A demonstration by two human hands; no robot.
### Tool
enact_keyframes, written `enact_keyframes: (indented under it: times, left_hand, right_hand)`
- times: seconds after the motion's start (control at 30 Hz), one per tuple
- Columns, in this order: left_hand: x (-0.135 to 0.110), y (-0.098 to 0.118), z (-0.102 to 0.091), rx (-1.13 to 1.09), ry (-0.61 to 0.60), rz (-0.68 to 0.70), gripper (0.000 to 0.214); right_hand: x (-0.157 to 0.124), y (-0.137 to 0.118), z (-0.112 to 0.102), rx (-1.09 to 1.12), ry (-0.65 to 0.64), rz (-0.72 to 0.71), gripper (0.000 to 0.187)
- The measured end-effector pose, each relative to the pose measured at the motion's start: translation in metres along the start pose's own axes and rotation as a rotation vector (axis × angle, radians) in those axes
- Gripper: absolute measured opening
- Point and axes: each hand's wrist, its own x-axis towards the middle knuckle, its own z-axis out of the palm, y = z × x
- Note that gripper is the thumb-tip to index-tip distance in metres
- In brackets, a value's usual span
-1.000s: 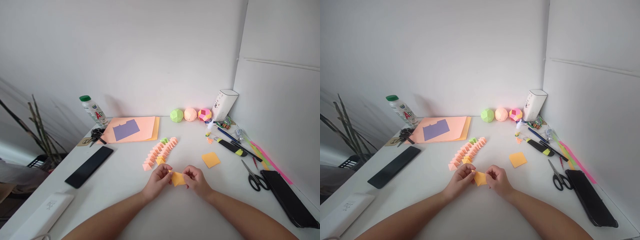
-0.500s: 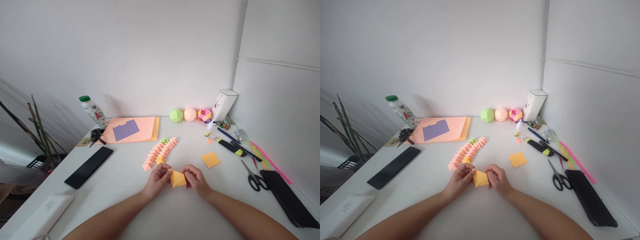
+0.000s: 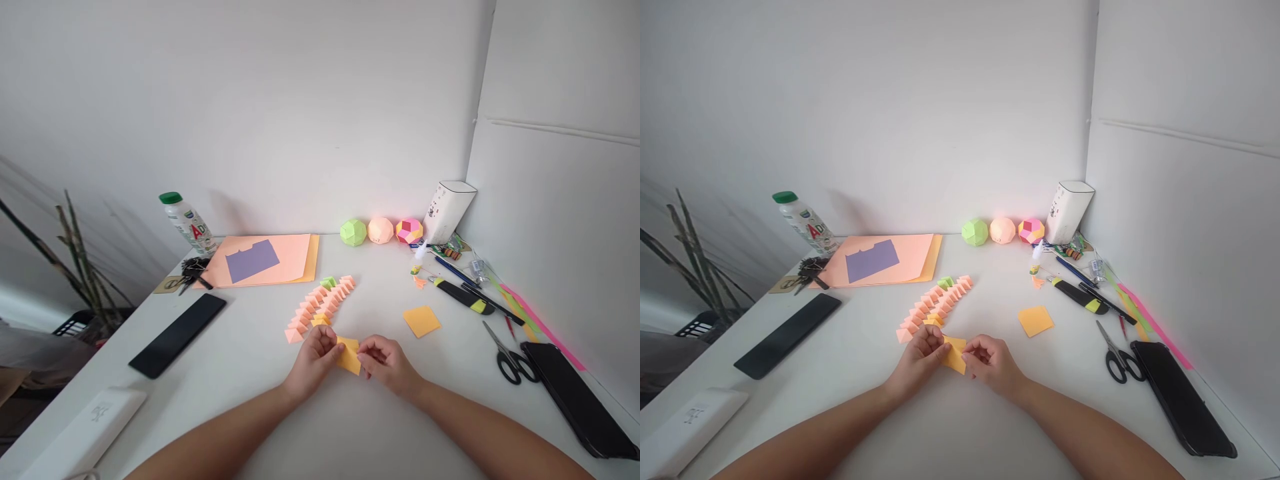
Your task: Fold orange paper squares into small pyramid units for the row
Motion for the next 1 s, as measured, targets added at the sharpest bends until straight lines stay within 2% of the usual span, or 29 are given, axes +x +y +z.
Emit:
enact_keyframes:
  times: [0.1,0.2,0.57,0.73,1.0]
  left_hand:
    - [-0.001,0.001,0.0,-0.046,-0.069,-0.009,0.029]
    - [-0.002,0.004,0.0,-0.034,-0.139,-0.01,0.025]
    - [-0.004,-0.003,-0.002,0.134,-0.145,0.12,0.021]
    - [-0.004,-0.003,-0.003,0.189,-0.191,0.117,0.02]
    - [-0.004,-0.004,-0.004,0.228,-0.157,0.181,0.027]
  right_hand:
    - [0.001,0.002,-0.001,0.032,0.0,-0.035,0.017]
    - [0.002,0.004,-0.002,0.026,0.012,0.003,0.017]
    - [0.002,0.008,-0.003,0.034,-0.006,0.074,0.043]
    - [0.001,0.004,-0.001,0.005,-0.023,0.051,0.037]
    - [0.001,-0.002,-0.001,0.028,-0.008,0.059,0.021]
